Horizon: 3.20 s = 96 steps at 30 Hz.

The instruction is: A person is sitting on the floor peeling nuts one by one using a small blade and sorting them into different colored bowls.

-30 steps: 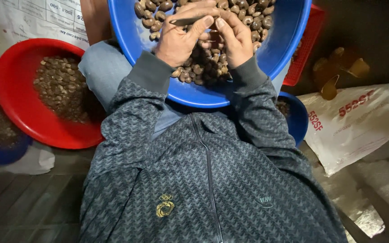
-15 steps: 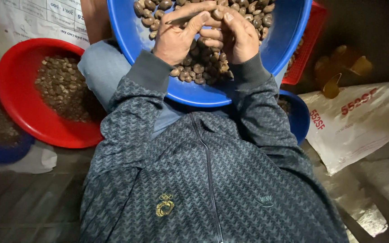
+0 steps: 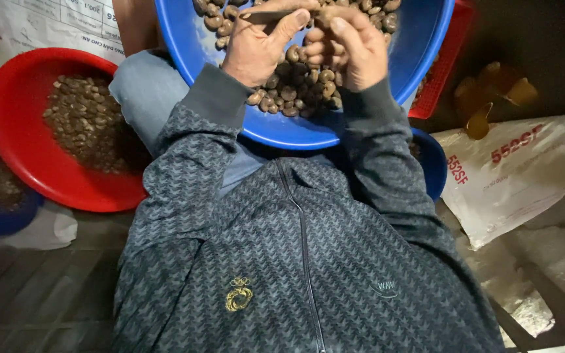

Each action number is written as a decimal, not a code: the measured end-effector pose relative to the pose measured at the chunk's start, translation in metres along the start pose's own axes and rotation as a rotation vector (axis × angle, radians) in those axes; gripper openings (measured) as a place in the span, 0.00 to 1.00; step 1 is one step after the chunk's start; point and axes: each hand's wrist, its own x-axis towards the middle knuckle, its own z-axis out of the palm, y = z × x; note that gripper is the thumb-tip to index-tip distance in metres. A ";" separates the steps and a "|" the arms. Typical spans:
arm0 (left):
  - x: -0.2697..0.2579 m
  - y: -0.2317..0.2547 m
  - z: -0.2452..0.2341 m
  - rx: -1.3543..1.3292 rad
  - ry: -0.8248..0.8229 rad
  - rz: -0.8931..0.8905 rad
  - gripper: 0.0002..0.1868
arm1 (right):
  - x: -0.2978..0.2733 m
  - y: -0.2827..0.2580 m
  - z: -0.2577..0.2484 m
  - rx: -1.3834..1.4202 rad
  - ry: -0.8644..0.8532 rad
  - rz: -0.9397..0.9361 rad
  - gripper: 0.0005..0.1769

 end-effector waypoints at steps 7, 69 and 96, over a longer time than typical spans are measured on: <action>-0.008 -0.003 -0.001 0.223 0.070 -0.235 0.17 | -0.100 -0.050 -0.054 -0.450 0.386 -0.439 0.12; -0.004 0.006 -0.007 0.193 0.099 -0.310 0.24 | 0.018 0.004 -0.004 -0.592 -0.101 -0.228 0.10; -0.002 0.007 0.000 -0.040 0.002 -0.107 0.10 | 0.002 0.003 0.022 -0.620 -0.065 -0.569 0.25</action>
